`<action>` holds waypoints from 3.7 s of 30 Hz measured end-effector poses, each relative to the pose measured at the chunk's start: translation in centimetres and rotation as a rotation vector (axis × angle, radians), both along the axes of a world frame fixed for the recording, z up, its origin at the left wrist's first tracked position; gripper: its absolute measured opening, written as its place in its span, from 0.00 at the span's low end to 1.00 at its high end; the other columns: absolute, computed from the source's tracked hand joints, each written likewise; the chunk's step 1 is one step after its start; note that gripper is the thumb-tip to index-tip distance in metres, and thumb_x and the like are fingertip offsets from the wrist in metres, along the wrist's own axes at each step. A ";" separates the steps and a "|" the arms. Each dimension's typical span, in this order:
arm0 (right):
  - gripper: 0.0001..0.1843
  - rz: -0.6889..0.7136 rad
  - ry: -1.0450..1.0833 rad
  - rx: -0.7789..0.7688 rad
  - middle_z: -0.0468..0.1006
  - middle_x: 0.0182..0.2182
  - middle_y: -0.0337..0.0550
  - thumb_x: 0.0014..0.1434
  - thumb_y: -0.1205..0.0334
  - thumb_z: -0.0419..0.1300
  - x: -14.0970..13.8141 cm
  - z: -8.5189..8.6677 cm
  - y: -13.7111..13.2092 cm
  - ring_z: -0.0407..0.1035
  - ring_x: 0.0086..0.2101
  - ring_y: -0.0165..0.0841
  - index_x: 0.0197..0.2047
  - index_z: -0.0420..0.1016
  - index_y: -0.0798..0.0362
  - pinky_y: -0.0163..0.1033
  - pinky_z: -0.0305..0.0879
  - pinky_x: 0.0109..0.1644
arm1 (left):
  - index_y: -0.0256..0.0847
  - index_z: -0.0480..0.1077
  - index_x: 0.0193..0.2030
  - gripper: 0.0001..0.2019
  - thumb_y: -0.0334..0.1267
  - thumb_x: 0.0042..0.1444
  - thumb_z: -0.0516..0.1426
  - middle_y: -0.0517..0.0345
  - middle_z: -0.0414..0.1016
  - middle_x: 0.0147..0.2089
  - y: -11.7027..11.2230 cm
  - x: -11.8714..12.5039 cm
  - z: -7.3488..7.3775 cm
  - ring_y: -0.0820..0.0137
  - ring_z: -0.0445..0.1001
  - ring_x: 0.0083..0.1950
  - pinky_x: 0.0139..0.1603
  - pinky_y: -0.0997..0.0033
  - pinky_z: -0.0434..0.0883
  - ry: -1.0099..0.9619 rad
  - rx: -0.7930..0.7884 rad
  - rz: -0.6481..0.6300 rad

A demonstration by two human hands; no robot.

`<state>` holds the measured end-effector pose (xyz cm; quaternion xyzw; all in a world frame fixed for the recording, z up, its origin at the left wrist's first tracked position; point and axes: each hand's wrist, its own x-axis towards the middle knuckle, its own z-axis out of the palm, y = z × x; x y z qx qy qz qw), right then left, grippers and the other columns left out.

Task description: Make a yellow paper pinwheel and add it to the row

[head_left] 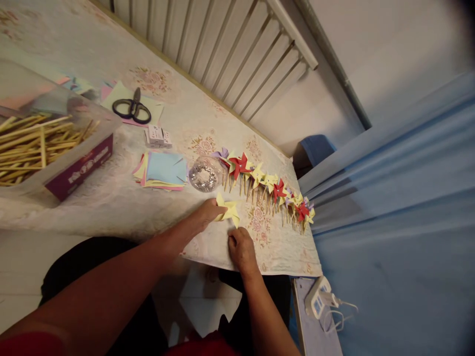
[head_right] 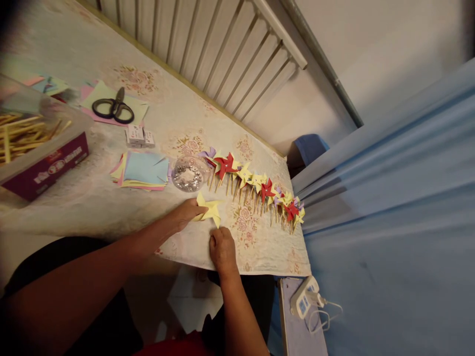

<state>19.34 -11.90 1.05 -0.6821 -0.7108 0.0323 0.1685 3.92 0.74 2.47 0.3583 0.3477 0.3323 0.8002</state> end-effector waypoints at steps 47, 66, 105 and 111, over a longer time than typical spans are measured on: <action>0.11 -0.267 -0.133 -0.030 0.76 0.32 0.46 0.62 0.73 0.54 -0.7 -0.4 0.5 0.68 0.36 0.37 0.32 0.74 0.53 0.39 0.61 0.42 | 0.34 0.74 0.33 0.12 0.34 0.38 0.64 0.59 0.78 0.29 0.1 0.3 0.4 0.70 0.72 0.32 0.36 0.72 0.66 -0.032 -0.013 0.040; 0.08 -0.462 0.209 -0.044 0.74 0.21 0.38 0.53 0.66 0.56 -0.1 0.4 0.5 0.66 0.25 0.33 0.24 0.72 0.51 0.36 0.59 0.34 | 0.33 0.76 0.36 0.09 0.28 0.46 0.60 0.56 0.79 0.32 -0.1 0.7 0.3 0.71 0.73 0.32 0.36 0.73 0.67 0.040 0.038 0.036; 0.07 -0.228 0.290 0.239 0.73 0.28 0.38 0.58 0.65 0.57 -2.3 3.0 5.1 0.66 0.30 0.31 0.30 0.76 0.52 0.36 0.62 0.38 | 0.33 0.78 0.36 0.10 0.26 0.45 0.60 0.58 0.79 0.31 -0.3 1.1 0.4 0.67 0.75 0.36 0.42 0.71 0.71 0.160 0.208 0.021; 0.07 -0.231 0.264 0.206 0.74 0.28 0.39 0.58 0.65 0.57 -2.1 2.9 5.1 0.67 0.31 0.32 0.30 0.75 0.52 0.36 0.62 0.39 | 0.32 0.77 0.38 0.11 0.27 0.47 0.58 0.56 0.79 0.32 -0.2 1.1 0.0 0.68 0.75 0.36 0.40 0.72 0.70 0.188 0.269 0.018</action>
